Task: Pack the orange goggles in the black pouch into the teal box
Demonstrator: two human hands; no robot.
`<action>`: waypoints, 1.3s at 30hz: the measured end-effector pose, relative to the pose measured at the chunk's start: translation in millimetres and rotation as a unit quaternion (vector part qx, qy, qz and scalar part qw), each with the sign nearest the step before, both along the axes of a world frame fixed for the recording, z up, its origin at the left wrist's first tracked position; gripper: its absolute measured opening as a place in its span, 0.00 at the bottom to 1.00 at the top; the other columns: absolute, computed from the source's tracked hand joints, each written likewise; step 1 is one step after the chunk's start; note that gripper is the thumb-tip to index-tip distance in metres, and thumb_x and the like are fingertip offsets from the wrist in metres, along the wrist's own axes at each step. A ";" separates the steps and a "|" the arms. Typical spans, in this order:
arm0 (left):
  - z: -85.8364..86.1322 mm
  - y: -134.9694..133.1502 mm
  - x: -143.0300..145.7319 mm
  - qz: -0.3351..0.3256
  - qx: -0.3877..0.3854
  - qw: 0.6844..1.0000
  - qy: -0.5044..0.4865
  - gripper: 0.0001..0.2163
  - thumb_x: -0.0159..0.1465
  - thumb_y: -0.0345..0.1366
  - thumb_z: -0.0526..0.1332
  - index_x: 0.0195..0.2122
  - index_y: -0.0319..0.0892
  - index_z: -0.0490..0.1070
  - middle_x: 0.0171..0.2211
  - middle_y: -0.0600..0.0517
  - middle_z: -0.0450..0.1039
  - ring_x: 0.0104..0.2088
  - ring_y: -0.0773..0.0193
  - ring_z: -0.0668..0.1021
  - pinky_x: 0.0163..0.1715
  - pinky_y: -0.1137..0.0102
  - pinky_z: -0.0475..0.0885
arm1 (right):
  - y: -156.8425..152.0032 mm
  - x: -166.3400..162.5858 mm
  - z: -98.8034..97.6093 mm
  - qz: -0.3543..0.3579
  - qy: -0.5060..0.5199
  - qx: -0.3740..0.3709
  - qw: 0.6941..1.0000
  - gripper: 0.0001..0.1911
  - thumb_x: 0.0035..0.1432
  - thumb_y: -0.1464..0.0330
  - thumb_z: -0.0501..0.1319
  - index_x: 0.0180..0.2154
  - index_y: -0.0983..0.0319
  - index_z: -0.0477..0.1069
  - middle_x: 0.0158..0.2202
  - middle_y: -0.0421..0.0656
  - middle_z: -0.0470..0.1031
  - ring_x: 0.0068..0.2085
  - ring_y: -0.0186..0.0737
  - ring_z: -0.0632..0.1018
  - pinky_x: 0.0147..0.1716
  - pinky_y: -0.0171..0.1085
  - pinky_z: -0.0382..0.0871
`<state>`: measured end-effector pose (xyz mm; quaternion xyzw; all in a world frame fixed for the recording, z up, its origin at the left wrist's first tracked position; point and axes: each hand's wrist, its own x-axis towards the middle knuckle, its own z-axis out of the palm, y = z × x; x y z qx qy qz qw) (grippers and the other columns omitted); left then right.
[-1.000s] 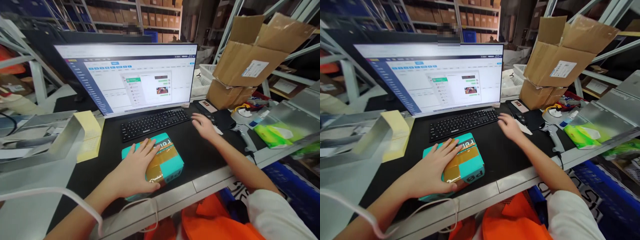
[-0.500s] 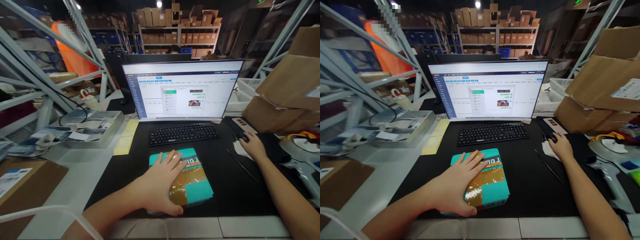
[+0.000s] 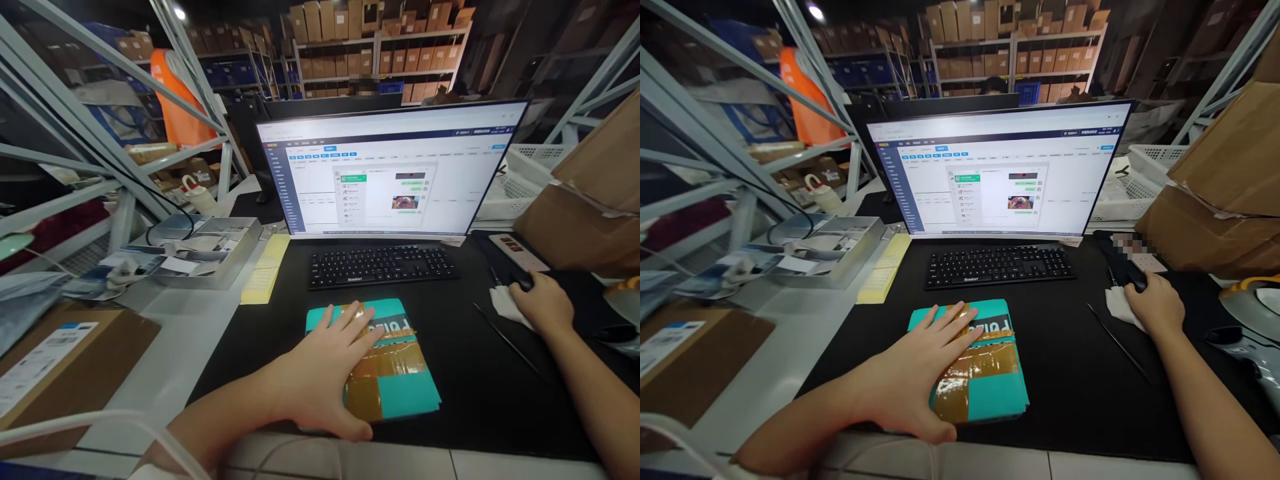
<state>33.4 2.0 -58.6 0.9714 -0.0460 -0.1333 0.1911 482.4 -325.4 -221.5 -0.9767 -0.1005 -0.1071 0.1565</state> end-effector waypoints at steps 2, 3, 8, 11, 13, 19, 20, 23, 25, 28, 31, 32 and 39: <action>1.8 -0.3 0.5 0.001 0.004 1.000 0.005 0.57 0.55 0.58 0.72 0.80 0.44 0.47 0.80 0.41 0.33 0.79 0.30 0.41 0.74 0.31 0.44 | 1.3 -3.5 0.9 -0.001 -0.016 0.007 1.000 0.38 0.65 0.53 0.54 0.68 0.67 0.69 0.67 0.66 0.71 0.65 0.68 0.74 0.60 0.57 0.70; 2.6 -0.5 0.9 0.001 0.006 1.000 0.009 0.57 0.55 0.58 0.72 0.80 0.44 0.47 0.80 0.41 0.33 0.79 0.30 0.41 0.74 0.30 0.43 | 1.8 -5.1 1.2 0.000 -0.029 0.014 0.999 0.37 0.65 0.53 0.54 0.68 0.67 0.70 0.67 0.65 0.71 0.65 0.68 0.74 0.60 0.57 0.70; 4.4 -2.2 2.0 0.002 0.008 1.000 0.013 0.58 0.54 0.59 0.72 0.79 0.43 0.47 0.80 0.41 0.33 0.79 0.31 0.41 0.74 0.31 0.42 | 2.8 -8.0 1.4 0.012 -0.055 0.030 0.998 0.33 0.65 0.55 0.55 0.64 0.66 0.72 0.66 0.65 0.72 0.65 0.67 0.75 0.61 0.56 0.70; 3.0 -2.2 0.8 0.002 0.010 1.000 0.010 0.57 0.55 0.59 0.71 0.80 0.44 0.46 0.80 0.42 0.31 0.79 0.32 0.40 0.75 0.32 0.42 | 2.9 -7.4 1.5 0.024 -0.050 0.016 0.998 0.31 0.65 0.56 0.55 0.62 0.67 0.73 0.64 0.65 0.74 0.63 0.66 0.76 0.60 0.54 0.71; 2.0 -1.8 -0.2 0.001 0.009 1.000 0.002 0.57 0.55 0.60 0.71 0.80 0.45 0.46 0.80 0.42 0.31 0.79 0.32 0.40 0.75 0.32 0.42 | 3.1 -7.0 1.7 0.023 -0.053 0.013 0.998 0.32 0.66 0.56 0.55 0.62 0.69 0.73 0.62 0.66 0.75 0.62 0.67 0.76 0.58 0.54 0.71; 3.3 -2.3 0.7 0.003 0.012 1.000 0.005 0.62 0.50 0.62 0.74 0.79 0.42 0.48 0.80 0.39 0.33 0.79 0.30 0.42 0.75 0.33 0.43 | 2.4 -4.7 1.6 -0.005 -0.022 0.020 1.000 0.34 0.65 0.54 0.57 0.63 0.71 0.71 0.59 0.70 0.75 0.58 0.69 0.79 0.51 0.54 0.71; 3.9 -2.7 0.9 0.004 0.012 1.000 0.006 0.62 0.50 0.61 0.75 0.79 0.42 0.48 0.80 0.39 0.33 0.79 0.30 0.42 0.75 0.32 0.44 | 1.9 -3.9 1.3 -0.003 -0.019 0.018 1.000 0.34 0.65 0.54 0.57 0.62 0.71 0.71 0.59 0.70 0.75 0.58 0.69 0.79 0.51 0.54 0.71; 6.5 -4.6 -0.2 0.003 0.014 1.000 0.006 0.62 0.49 0.60 0.76 0.79 0.42 0.48 0.80 0.39 0.33 0.79 0.30 0.43 0.75 0.33 0.46 | 0.6 -0.6 -0.3 0.000 -0.014 0.011 1.000 0.32 0.66 0.54 0.57 0.62 0.70 0.72 0.58 0.70 0.75 0.57 0.68 0.79 0.50 0.54 0.70; 9.6 -5.8 -2.6 0.002 0.021 1.000 0.005 0.62 0.50 0.60 0.76 0.79 0.44 0.47 0.80 0.40 0.33 0.79 0.31 0.43 0.75 0.33 0.47 | 0.2 1.9 -1.9 -0.004 -0.013 0.006 1.000 0.32 0.65 0.54 0.57 0.61 0.69 0.72 0.58 0.69 0.76 0.57 0.67 0.79 0.50 0.53 0.71; 16.4 -5.6 -8.2 -0.005 0.033 0.999 -0.004 0.59 0.54 0.62 0.74 0.79 0.46 0.48 0.80 0.40 0.38 0.79 0.33 0.46 0.74 0.33 0.52 | 0.3 4.8 -4.2 -0.014 -0.011 -0.006 1.000 0.31 0.65 0.54 0.58 0.60 0.67 0.71 0.59 0.64 0.76 0.57 0.66 0.79 0.51 0.52 0.72; 22.7 0.0 -15.9 -0.013 0.052 0.998 -0.041 0.50 0.57 0.61 0.73 0.76 0.48 0.58 0.79 0.41 0.46 0.78 0.34 0.55 0.72 0.34 0.58 | 1.1 4.9 -4.5 -0.014 -0.009 -0.014 1.000 0.30 0.65 0.53 0.57 0.60 0.67 0.71 0.59 0.62 0.76 0.57 0.66 0.79 0.51 0.52 0.73; 24.1 3.4 -19.0 -0.013 0.058 0.996 -0.061 0.45 0.59 0.60 0.73 0.74 0.49 0.62 0.79 0.41 0.49 0.77 0.34 0.58 0.72 0.35 0.59 | 1.5 4.3 -4.0 -0.013 -0.010 -0.014 1.000 0.30 0.65 0.53 0.57 0.60 0.67 0.71 0.59 0.62 0.76 0.57 0.66 0.79 0.52 0.52 0.73; 29.1 38.2 -37.6 0.003 0.038 0.984 -0.177 0.33 0.69 0.61 0.62 0.70 0.49 0.70 0.76 0.43 0.57 0.74 0.39 0.66 0.70 0.42 0.67 | 4.9 -2.1 2.1 -0.023 -0.001 -0.004 1.000 0.30 0.65 0.54 0.57 0.60 0.68 0.69 0.60 0.63 0.75 0.58 0.65 0.79 0.53 0.53 0.74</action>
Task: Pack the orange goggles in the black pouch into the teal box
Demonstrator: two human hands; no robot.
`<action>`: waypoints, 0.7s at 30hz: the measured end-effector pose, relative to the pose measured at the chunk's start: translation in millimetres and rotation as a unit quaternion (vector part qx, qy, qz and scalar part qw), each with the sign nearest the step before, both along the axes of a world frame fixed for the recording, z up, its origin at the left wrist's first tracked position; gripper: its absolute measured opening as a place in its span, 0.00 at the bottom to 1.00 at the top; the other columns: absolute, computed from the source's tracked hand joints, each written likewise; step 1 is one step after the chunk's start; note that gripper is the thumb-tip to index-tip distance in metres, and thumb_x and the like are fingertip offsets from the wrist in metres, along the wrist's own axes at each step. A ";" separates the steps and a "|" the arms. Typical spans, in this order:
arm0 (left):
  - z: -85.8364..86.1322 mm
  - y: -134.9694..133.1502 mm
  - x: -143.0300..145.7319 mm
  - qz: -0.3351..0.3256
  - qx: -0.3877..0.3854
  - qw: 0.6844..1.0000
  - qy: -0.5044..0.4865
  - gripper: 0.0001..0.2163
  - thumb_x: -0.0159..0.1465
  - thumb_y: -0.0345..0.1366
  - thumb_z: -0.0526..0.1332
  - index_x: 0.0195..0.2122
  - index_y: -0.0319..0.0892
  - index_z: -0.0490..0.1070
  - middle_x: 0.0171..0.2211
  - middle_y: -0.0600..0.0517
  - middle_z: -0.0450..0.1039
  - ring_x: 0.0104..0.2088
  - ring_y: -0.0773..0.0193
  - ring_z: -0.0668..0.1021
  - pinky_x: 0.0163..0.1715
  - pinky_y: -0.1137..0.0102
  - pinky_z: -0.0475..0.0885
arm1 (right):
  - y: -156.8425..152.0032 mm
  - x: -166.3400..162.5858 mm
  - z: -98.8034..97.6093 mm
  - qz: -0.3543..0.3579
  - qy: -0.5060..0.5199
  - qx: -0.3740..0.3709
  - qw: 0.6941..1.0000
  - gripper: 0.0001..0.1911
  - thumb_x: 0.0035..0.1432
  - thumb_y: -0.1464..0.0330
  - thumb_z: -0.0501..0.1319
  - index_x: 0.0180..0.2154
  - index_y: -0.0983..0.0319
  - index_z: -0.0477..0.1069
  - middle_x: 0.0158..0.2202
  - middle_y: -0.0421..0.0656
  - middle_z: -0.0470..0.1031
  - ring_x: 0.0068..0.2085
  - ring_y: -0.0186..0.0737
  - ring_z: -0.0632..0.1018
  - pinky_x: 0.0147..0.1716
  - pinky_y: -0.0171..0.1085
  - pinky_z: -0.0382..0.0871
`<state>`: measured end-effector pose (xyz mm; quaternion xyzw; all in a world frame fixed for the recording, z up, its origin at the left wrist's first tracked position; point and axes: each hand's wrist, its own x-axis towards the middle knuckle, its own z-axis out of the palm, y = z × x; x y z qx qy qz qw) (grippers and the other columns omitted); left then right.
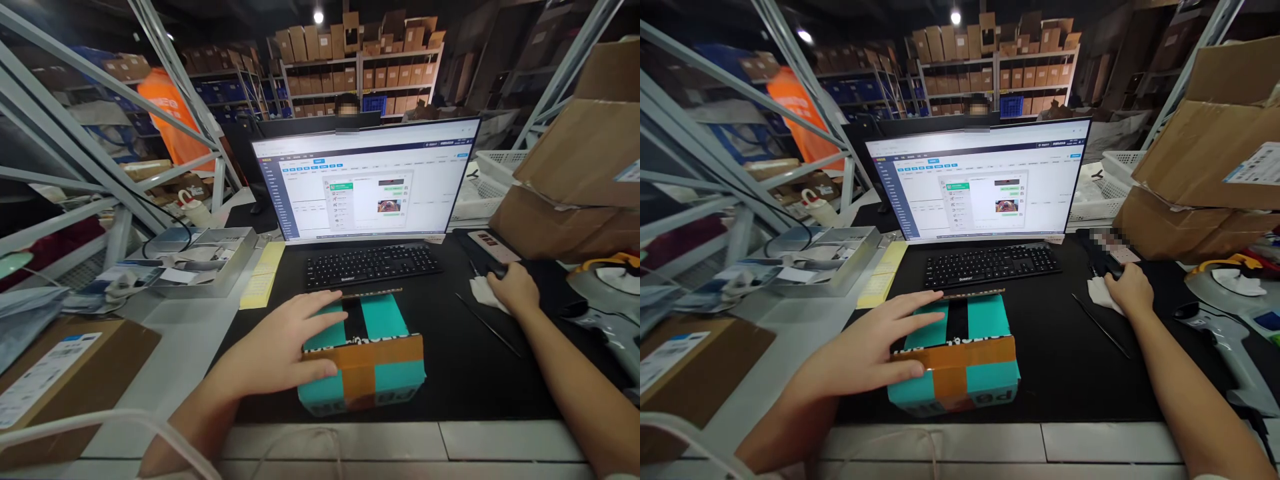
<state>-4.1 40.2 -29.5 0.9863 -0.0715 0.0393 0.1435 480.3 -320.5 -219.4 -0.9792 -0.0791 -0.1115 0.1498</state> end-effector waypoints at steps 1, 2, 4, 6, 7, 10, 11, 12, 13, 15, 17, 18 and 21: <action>1.5 4.3 -0.8 0.007 -0.006 1.000 -0.002 0.33 0.70 0.61 0.62 0.70 0.50 0.69 0.76 0.44 0.58 0.74 0.40 0.66 0.70 0.43 0.67 | 0.3 -0.7 0.7 0.000 0.001 0.002 1.000 0.30 0.65 0.54 0.58 0.60 0.68 0.69 0.60 0.63 0.75 0.58 0.65 0.79 0.52 0.53 0.75; 3.1 7.9 -1.1 0.014 -0.012 1.000 -0.003 0.33 0.70 0.61 0.62 0.70 0.51 0.69 0.76 0.45 0.58 0.74 0.41 0.66 0.70 0.43 0.67 | 0.5 -1.4 1.2 0.000 0.002 0.003 1.000 0.30 0.65 0.54 0.58 0.60 0.68 0.70 0.60 0.63 0.76 0.58 0.65 0.79 0.52 0.53 0.75; 6.3 12.6 -0.9 0.025 -0.027 0.999 0.000 0.33 0.69 0.62 0.62 0.70 0.52 0.68 0.77 0.46 0.57 0.73 0.42 0.67 0.70 0.44 0.68 | 0.8 -3.2 2.0 -0.002 -0.002 0.006 1.000 0.30 0.65 0.54 0.58 0.60 0.68 0.70 0.60 0.63 0.75 0.58 0.66 0.79 0.52 0.54 0.75; 8.2 14.3 -0.5 0.033 -0.039 0.999 0.004 0.33 0.69 0.62 0.62 0.71 0.53 0.67 0.77 0.46 0.55 0.73 0.42 0.67 0.70 0.45 0.69 | 1.0 -5.4 2.7 -0.005 -0.009 0.009 1.000 0.30 0.66 0.55 0.57 0.60 0.68 0.70 0.60 0.64 0.75 0.58 0.66 0.79 0.52 0.55 0.75; 8.4 14.5 -0.4 0.034 -0.043 0.999 0.003 0.34 0.69 0.62 0.62 0.71 0.53 0.67 0.77 0.46 0.55 0.73 0.42 0.67 0.69 0.46 0.69 | 1.0 -6.6 3.0 -0.008 -0.013 0.010 1.000 0.30 0.66 0.55 0.57 0.60 0.69 0.70 0.60 0.64 0.75 0.58 0.67 0.79 0.52 0.55 0.75; 6.8 14.4 -0.5 0.028 -0.044 0.999 0.000 0.34 0.69 0.62 0.63 0.71 0.53 0.67 0.77 0.46 0.56 0.73 0.42 0.67 0.70 0.45 0.68 | 0.9 -9.2 3.3 -0.015 -0.023 0.013 1.000 0.30 0.65 0.55 0.57 0.60 0.68 0.70 0.60 0.64 0.75 0.58 0.67 0.79 0.53 0.55 0.75; 5.9 14.4 -0.4 0.024 -0.043 0.999 0.000 0.33 0.69 0.61 0.63 0.71 0.53 0.67 0.76 0.46 0.57 0.73 0.42 0.67 0.70 0.44 0.68 | 0.7 -9.5 3.1 -0.015 -0.031 0.015 0.999 0.30 0.66 0.55 0.57 0.60 0.68 0.70 0.60 0.63 0.75 0.58 0.67 0.79 0.53 0.55 0.75; 5.0 14.6 -0.2 0.020 -0.042 0.999 0.000 0.33 0.69 0.61 0.62 0.71 0.54 0.67 0.76 0.47 0.58 0.73 0.43 0.66 0.70 0.44 0.67 | 0.5 -9.6 2.8 -0.013 -0.040 0.017 0.999 0.30 0.66 0.55 0.57 0.60 0.68 0.70 0.61 0.63 0.75 0.58 0.66 0.79 0.53 0.55 0.75; 4.2 14.8 0.1 0.017 -0.041 0.999 0.002 0.32 0.70 0.61 0.62 0.71 0.54 0.67 0.76 0.47 0.59 0.73 0.43 0.66 0.70 0.43 0.67 | 0.2 -9.3 2.3 -0.008 -0.048 0.019 0.999 0.29 0.66 0.56 0.57 0.60 0.68 0.70 0.61 0.63 0.75 0.59 0.66 0.78 0.54 0.55 0.74; 3.0 15.3 1.1 0.014 -0.039 0.999 0.004 0.31 0.70 0.61 0.61 0.71 0.55 0.66 0.76 0.48 0.59 0.73 0.42 0.65 0.70 0.43 0.66 | -0.3 -8.2 1.1 0.007 -0.055 0.020 0.998 0.29 0.66 0.56 0.57 0.61 0.68 0.70 0.61 0.63 0.75 0.59 0.65 0.78 0.55 0.53 0.74; 2.5 15.5 2.1 0.013 -0.038 0.999 0.004 0.31 0.72 0.61 0.59 0.72 0.55 0.66 0.76 0.48 0.57 0.74 0.42 0.64 0.71 0.42 0.65 | -0.8 -6.7 0.0 0.018 -0.046 0.015 0.999 0.30 0.66 0.56 0.57 0.61 0.69 0.70 0.61 0.62 0.75 0.60 0.64 0.78 0.56 0.52 0.73; 2.4 15.4 2.5 0.012 -0.038 0.999 0.004 0.30 0.73 0.60 0.57 0.72 0.55 0.65 0.77 0.49 0.57 0.74 0.43 0.64 0.71 0.43 0.64 | -0.9 -5.9 -0.4 0.020 -0.039 0.011 0.999 0.30 0.66 0.56 0.57 0.62 0.69 0.69 0.61 0.62 0.75 0.60 0.64 0.78 0.56 0.52 0.73; 2.1 14.0 3.4 0.011 -0.034 0.999 -0.002 0.25 0.77 0.55 0.51 0.72 0.55 0.66 0.76 0.50 0.58 0.74 0.46 0.64 0.72 0.45 0.63 | -1.4 -3.4 -1.0 0.025 -0.020 -0.004 0.999 0.31 0.67 0.56 0.56 0.63 0.69 0.69 0.61 0.62 0.75 0.60 0.63 0.78 0.56 0.51 0.72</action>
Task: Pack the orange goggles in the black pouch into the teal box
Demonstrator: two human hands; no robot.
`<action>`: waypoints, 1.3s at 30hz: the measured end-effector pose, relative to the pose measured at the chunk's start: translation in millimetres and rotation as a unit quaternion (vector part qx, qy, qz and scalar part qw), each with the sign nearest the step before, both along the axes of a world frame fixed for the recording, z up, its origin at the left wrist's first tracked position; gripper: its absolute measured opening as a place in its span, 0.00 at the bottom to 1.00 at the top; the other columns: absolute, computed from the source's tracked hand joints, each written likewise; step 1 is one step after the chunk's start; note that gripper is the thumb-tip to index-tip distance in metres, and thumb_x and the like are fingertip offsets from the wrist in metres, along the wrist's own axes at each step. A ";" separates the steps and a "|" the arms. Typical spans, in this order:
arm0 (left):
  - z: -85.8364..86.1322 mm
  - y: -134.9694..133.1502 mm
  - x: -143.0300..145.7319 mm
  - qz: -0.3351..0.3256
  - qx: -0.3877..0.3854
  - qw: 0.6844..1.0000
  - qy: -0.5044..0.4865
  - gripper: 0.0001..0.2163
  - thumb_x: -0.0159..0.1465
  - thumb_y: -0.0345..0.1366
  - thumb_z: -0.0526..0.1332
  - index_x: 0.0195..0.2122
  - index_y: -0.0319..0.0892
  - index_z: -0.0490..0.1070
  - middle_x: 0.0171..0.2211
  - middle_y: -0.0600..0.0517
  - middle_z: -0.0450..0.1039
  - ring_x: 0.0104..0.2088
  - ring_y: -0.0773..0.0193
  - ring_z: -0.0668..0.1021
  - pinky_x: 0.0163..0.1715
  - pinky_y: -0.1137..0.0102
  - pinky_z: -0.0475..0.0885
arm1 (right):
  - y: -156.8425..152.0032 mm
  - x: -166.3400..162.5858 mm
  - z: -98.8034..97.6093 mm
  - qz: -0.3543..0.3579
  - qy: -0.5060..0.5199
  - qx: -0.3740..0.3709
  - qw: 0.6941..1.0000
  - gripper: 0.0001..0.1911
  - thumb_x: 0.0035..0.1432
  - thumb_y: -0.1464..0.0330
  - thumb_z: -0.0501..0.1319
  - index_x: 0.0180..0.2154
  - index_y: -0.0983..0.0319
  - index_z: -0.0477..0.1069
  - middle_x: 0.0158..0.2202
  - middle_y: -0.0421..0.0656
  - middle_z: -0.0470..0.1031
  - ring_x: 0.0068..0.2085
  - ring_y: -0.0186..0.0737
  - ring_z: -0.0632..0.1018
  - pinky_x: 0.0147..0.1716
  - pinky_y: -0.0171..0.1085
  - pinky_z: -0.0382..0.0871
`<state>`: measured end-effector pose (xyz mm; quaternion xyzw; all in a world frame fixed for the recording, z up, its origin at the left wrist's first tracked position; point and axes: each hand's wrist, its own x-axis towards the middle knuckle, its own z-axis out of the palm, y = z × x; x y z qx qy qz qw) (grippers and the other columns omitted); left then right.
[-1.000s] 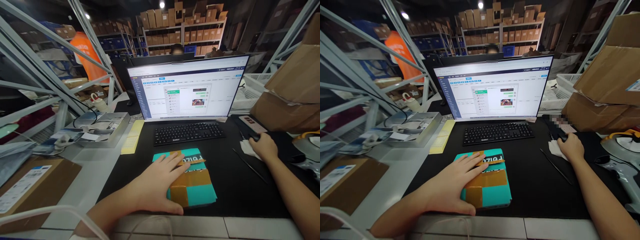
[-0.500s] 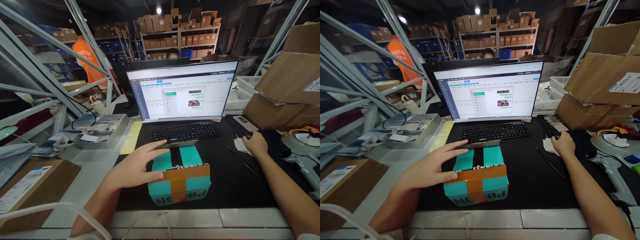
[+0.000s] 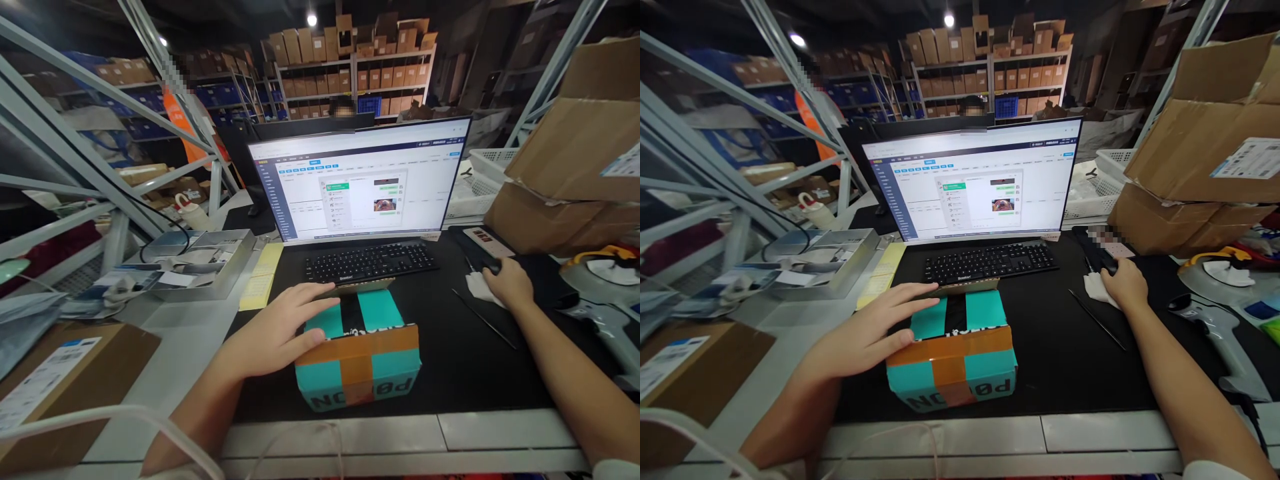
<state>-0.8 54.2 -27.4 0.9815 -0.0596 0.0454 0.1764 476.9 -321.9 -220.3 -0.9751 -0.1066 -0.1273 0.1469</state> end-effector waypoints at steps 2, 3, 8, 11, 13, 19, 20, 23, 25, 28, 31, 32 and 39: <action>-0.2 -1.7 0.4 0.001 0.005 1.000 -0.004 0.23 0.79 0.50 0.49 0.71 0.54 0.67 0.76 0.50 0.59 0.73 0.48 0.64 0.73 0.46 0.63 | -0.4 1.8 -0.4 0.010 0.006 -0.004 1.000 0.31 0.66 0.56 0.57 0.62 0.68 0.70 0.61 0.61 0.76 0.60 0.61 0.77 0.57 0.49 0.71; -0.4 -2.7 0.7 0.001 0.008 1.000 -0.006 0.23 0.79 0.49 0.49 0.71 0.54 0.67 0.75 0.50 0.60 0.73 0.49 0.64 0.73 0.47 0.63 | -0.6 2.7 -0.7 0.015 0.007 -0.004 1.000 0.30 0.66 0.56 0.57 0.62 0.68 0.70 0.61 0.60 0.76 0.60 0.60 0.77 0.56 0.48 0.71; -1.1 -6.1 3.5 -0.004 0.006 1.000 -0.014 0.22 0.78 0.47 0.51 0.70 0.52 0.68 0.74 0.47 0.61 0.72 0.48 0.66 0.72 0.48 0.65 | -1.0 5.5 -3.0 0.026 0.004 -0.007 1.000 0.29 0.66 0.56 0.57 0.62 0.67 0.71 0.62 0.59 0.76 0.59 0.57 0.77 0.56 0.47 0.70; -0.9 -6.8 4.7 -0.003 -0.001 1.000 -0.008 0.22 0.78 0.47 0.52 0.70 0.51 0.68 0.74 0.46 0.61 0.72 0.48 0.67 0.71 0.48 0.66 | -0.2 4.7 -3.2 0.024 0.002 -0.005 1.000 0.29 0.67 0.56 0.57 0.62 0.67 0.70 0.62 0.58 0.76 0.59 0.58 0.77 0.56 0.47 0.70; -0.6 -6.9 4.6 -0.002 -0.005 1.000 -0.005 0.22 0.78 0.47 0.52 0.70 0.51 0.68 0.74 0.46 0.61 0.72 0.47 0.66 0.71 0.48 0.66 | 0.5 3.2 -2.6 0.020 0.001 -0.004 1.000 0.30 0.67 0.56 0.56 0.63 0.67 0.70 0.62 0.59 0.75 0.60 0.58 0.77 0.56 0.47 0.70; -1.0 -6.2 4.0 0.002 -0.012 1.000 0.007 0.22 0.78 0.47 0.53 0.70 0.51 0.68 0.74 0.46 0.60 0.72 0.46 0.65 0.72 0.47 0.65 | 1.4 -1.2 -1.4 0.009 -0.006 0.005 1.000 0.29 0.67 0.56 0.55 0.62 0.67 0.70 0.62 0.59 0.75 0.59 0.59 0.77 0.55 0.49 0.70; -1.3 -6.0 4.2 0.003 -0.012 1.000 0.007 0.22 0.78 0.47 0.53 0.70 0.51 0.68 0.74 0.46 0.60 0.72 0.46 0.65 0.72 0.47 0.65 | 1.2 -1.3 -1.9 0.007 -0.010 0.010 1.000 0.30 0.67 0.56 0.56 0.62 0.67 0.70 0.62 0.60 0.75 0.58 0.60 0.77 0.55 0.50 0.71; -1.9 -5.6 4.8 0.003 -0.014 1.000 0.005 0.22 0.78 0.47 0.53 0.70 0.51 0.68 0.74 0.45 0.60 0.72 0.46 0.66 0.72 0.47 0.66 | 0.0 -0.5 -3.7 0.009 -0.034 0.029 0.999 0.31 0.67 0.56 0.56 0.63 0.68 0.70 0.62 0.61 0.74 0.59 0.60 0.76 0.56 0.50 0.70; -2.2 -5.4 5.1 0.003 -0.015 1.000 0.004 0.22 0.78 0.47 0.53 0.70 0.51 0.68 0.74 0.45 0.60 0.72 0.46 0.66 0.72 0.48 0.65 | -0.6 0.6 -4.7 0.021 -0.042 0.037 0.998 0.32 0.67 0.56 0.56 0.64 0.68 0.68 0.63 0.61 0.74 0.60 0.59 0.75 0.57 0.50 0.69; -2.6 -4.9 5.3 0.006 -0.017 1.000 0.008 0.23 0.78 0.48 0.53 0.71 0.52 0.67 0.74 0.46 0.60 0.72 0.46 0.66 0.72 0.48 0.65 | -0.9 2.3 -5.1 0.038 -0.022 0.031 0.999 0.32 0.67 0.56 0.56 0.64 0.68 0.69 0.63 0.60 0.74 0.60 0.58 0.75 0.59 0.48 0.68; -3.0 -4.3 5.0 0.005 -0.019 1.000 0.011 0.22 0.78 0.47 0.52 0.71 0.53 0.67 0.75 0.46 0.59 0.73 0.47 0.65 0.72 0.49 0.65 | -0.9 4.2 -5.2 0.053 -0.008 0.022 0.998 0.31 0.66 0.56 0.55 0.63 0.67 0.70 0.64 0.59 0.74 0.62 0.57 0.75 0.60 0.48 0.68; -3.1 -4.1 5.0 0.004 -0.019 1.000 0.011 0.22 0.78 0.47 0.52 0.71 0.53 0.67 0.74 0.46 0.59 0.73 0.47 0.65 0.72 0.49 0.65 | -1.0 4.8 -5.2 0.062 -0.007 0.020 0.998 0.31 0.66 0.56 0.55 0.63 0.67 0.71 0.64 0.58 0.74 0.62 0.57 0.75 0.61 0.48 0.68; -3.4 -3.7 6.6 0.004 -0.020 1.000 0.011 0.22 0.78 0.47 0.53 0.70 0.52 0.68 0.74 0.45 0.59 0.73 0.47 0.65 0.72 0.48 0.64 | -0.9 5.0 -4.3 0.070 -0.010 0.009 0.997 0.30 0.66 0.55 0.55 0.62 0.64 0.73 0.66 0.54 0.74 0.63 0.57 0.75 0.61 0.49 0.70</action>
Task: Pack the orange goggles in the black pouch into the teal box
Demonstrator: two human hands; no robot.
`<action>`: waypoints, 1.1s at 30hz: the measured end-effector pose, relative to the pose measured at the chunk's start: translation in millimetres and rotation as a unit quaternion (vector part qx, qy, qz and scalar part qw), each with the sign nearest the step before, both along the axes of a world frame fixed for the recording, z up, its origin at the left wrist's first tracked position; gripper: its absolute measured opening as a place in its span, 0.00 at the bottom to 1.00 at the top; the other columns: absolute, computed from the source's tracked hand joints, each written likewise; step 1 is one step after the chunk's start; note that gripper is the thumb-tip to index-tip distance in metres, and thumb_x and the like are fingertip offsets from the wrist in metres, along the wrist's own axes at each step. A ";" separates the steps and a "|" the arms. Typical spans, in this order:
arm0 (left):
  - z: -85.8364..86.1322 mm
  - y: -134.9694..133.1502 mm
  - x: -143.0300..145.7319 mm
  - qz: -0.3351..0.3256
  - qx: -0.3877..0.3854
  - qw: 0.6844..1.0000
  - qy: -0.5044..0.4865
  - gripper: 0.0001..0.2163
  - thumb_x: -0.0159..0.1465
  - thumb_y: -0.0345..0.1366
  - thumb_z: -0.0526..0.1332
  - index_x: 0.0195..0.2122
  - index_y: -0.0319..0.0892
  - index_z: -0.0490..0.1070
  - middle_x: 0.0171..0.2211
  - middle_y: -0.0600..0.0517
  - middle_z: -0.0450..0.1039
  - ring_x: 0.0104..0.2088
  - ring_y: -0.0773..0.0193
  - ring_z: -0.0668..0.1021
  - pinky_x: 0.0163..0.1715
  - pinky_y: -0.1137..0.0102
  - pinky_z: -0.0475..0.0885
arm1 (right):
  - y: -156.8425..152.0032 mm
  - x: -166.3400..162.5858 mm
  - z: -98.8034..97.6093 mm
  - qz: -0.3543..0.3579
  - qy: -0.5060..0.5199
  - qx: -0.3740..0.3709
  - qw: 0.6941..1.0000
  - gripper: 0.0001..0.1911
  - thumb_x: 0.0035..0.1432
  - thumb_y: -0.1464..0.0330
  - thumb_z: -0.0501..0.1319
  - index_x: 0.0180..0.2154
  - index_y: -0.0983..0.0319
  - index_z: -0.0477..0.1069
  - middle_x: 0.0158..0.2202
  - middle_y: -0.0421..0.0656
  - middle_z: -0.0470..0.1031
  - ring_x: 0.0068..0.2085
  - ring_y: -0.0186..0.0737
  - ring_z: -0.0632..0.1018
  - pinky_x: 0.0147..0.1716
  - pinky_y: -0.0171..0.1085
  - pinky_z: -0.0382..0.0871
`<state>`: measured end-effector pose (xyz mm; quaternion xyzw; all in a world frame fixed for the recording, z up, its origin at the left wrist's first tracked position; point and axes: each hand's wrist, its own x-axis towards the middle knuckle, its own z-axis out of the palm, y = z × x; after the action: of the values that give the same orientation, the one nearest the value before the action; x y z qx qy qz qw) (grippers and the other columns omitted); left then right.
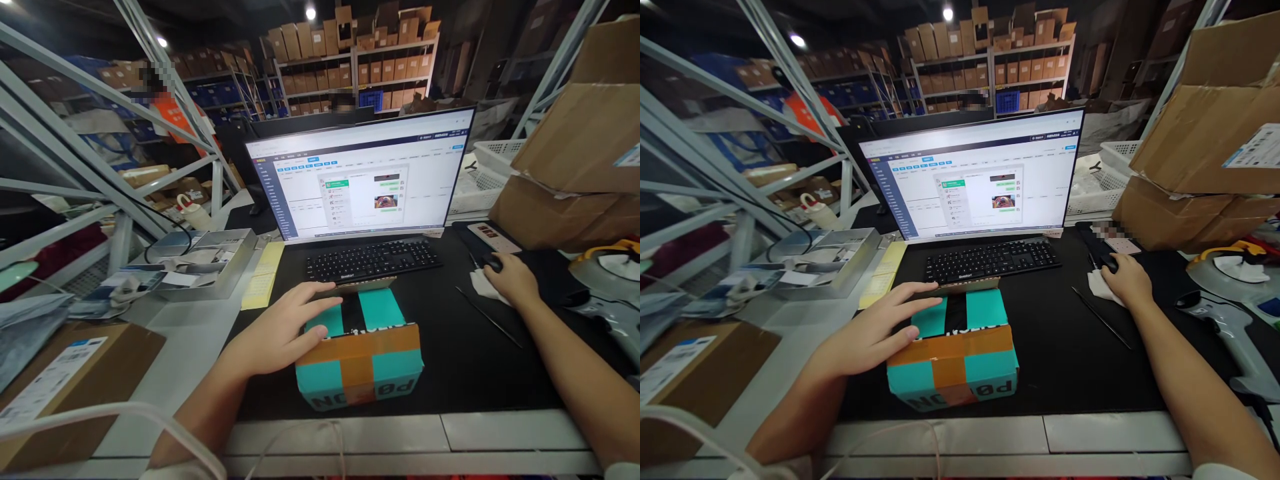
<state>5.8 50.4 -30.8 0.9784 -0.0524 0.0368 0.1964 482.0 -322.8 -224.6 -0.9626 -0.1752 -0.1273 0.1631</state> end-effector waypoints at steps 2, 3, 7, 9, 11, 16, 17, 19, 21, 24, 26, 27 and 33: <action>-0.4 0.2 0.2 -0.001 -0.001 1.000 -0.003 0.22 0.78 0.47 0.53 0.70 0.52 0.68 0.74 0.45 0.60 0.73 0.47 0.65 0.72 0.48 0.65 | 0.4 -1.2 0.6 -0.010 0.008 -0.009 1.000 0.32 0.66 0.55 0.55 0.64 0.64 0.72 0.67 0.54 0.73 0.64 0.58 0.75 0.61 0.49 0.70; -0.6 0.3 0.0 -0.001 -0.001 1.000 -0.004 0.22 0.78 0.47 0.53 0.70 0.52 0.68 0.74 0.46 0.60 0.73 0.47 0.65 0.72 0.48 0.65 | 0.5 -1.7 0.6 -0.015 0.010 -0.012 1.000 0.32 0.66 0.55 0.55 0.65 0.65 0.71 0.67 0.54 0.73 0.64 0.58 0.75 0.61 0.49 0.70; -1.0 0.5 -0.4 0.002 -0.001 1.000 -0.008 0.22 0.78 0.47 0.53 0.70 0.52 0.68 0.74 0.46 0.61 0.72 0.47 0.66 0.72 0.48 0.65 | 0.1 -2.1 -2.0 -0.023 -0.018 -0.003 1.000 0.34 0.66 0.55 0.55 0.66 0.67 0.70 0.67 0.56 0.73 0.65 0.59 0.75 0.62 0.50 0.70; -0.7 0.6 -0.2 0.002 -0.001 1.000 -0.009 0.22 0.77 0.47 0.53 0.70 0.51 0.69 0.74 0.45 0.61 0.72 0.46 0.66 0.72 0.48 0.65 | -0.3 -0.7 -3.8 -0.016 -0.035 0.002 0.999 0.34 0.67 0.55 0.54 0.66 0.68 0.70 0.67 0.57 0.73 0.65 0.59 0.74 0.64 0.50 0.69; -0.4 0.6 0.2 0.000 -0.001 1.000 -0.010 0.22 0.77 0.48 0.53 0.69 0.51 0.69 0.73 0.45 0.61 0.72 0.46 0.67 0.72 0.48 0.65 | -0.6 1.3 -5.2 -0.011 -0.028 -0.004 1.000 0.34 0.67 0.55 0.53 0.66 0.69 0.69 0.68 0.57 0.72 0.65 0.59 0.74 0.64 0.51 0.69; -0.2 0.5 0.2 0.001 -0.001 1.000 -0.003 0.23 0.78 0.48 0.53 0.70 0.51 0.68 0.74 0.44 0.60 0.72 0.46 0.66 0.72 0.48 0.65 | -1.0 5.3 -5.1 -0.016 0.001 -0.022 1.000 0.32 0.66 0.55 0.53 0.63 0.67 0.72 0.68 0.56 0.72 0.64 0.59 0.74 0.63 0.50 0.68; -0.3 0.3 0.1 0.001 -0.001 1.000 -0.003 0.23 0.78 0.48 0.53 0.70 0.51 0.68 0.74 0.45 0.60 0.72 0.46 0.66 0.72 0.48 0.66 | -1.1 5.5 -4.6 -0.018 0.003 -0.022 1.000 0.31 0.66 0.55 0.54 0.62 0.67 0.72 0.66 0.56 0.73 0.63 0.59 0.75 0.61 0.49 0.69; -0.2 0.1 0.1 0.002 -0.003 1.000 -0.006 0.23 0.78 0.48 0.53 0.70 0.51 0.69 0.74 0.45 0.60 0.72 0.46 0.66 0.72 0.48 0.66 | -1.1 5.1 -3.2 -0.025 0.009 -0.019 0.999 0.30 0.65 0.55 0.55 0.61 0.66 0.72 0.63 0.57 0.75 0.61 0.59 0.77 0.58 0.49 0.71; 0.0 -0.3 0.1 0.002 -0.003 1.000 -0.011 0.23 0.77 0.48 0.53 0.69 0.51 0.69 0.73 0.45 0.61 0.72 0.46 0.67 0.71 0.48 0.67 | -0.7 3.9 -1.6 -0.031 0.015 -0.015 0.999 0.30 0.65 0.55 0.56 0.60 0.66 0.72 0.62 0.58 0.76 0.60 0.59 0.77 0.56 0.49 0.72; 0.3 -0.4 0.0 0.002 -0.003 1.000 -0.014 0.22 0.77 0.48 0.53 0.69 0.51 0.70 0.73 0.45 0.62 0.72 0.46 0.67 0.71 0.48 0.67 | 0.3 1.1 0.5 -0.036 0.016 -0.008 0.999 0.29 0.65 0.55 0.57 0.60 0.66 0.71 0.61 0.60 0.76 0.59 0.60 0.78 0.55 0.50 0.72; 0.2 -0.3 -0.1 0.002 -0.003 1.000 -0.012 0.22 0.77 0.48 0.53 0.69 0.51 0.69 0.73 0.45 0.61 0.72 0.46 0.67 0.71 0.48 0.66 | 0.9 -0.4 1.4 -0.040 0.019 -0.007 0.999 0.29 0.65 0.55 0.57 0.60 0.67 0.71 0.60 0.60 0.76 0.58 0.61 0.78 0.54 0.50 0.72; 0.1 -0.2 -0.2 0.002 -0.003 1.000 -0.011 0.22 0.77 0.48 0.53 0.69 0.51 0.69 0.73 0.45 0.61 0.72 0.46 0.67 0.72 0.48 0.66 | 1.0 -0.8 1.6 -0.043 0.022 -0.008 0.999 0.29 0.65 0.55 0.57 0.60 0.67 0.71 0.60 0.61 0.76 0.58 0.61 0.78 0.54 0.50 0.72; -0.9 -0.1 0.3 0.006 -0.004 1.000 0.002 0.23 0.78 0.48 0.53 0.70 0.50 0.69 0.74 0.44 0.60 0.72 0.46 0.65 0.72 0.47 0.65 | -0.6 1.3 -1.2 -0.013 -0.003 -0.008 1.000 0.30 0.67 0.56 0.56 0.64 0.65 0.70 0.65 0.59 0.73 0.62 0.59 0.75 0.59 0.50 0.70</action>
<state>6.1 50.3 -31.7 0.9781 -0.0455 0.0364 0.2000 483.3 -323.3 -225.8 -0.9656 -0.1642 -0.1306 0.1535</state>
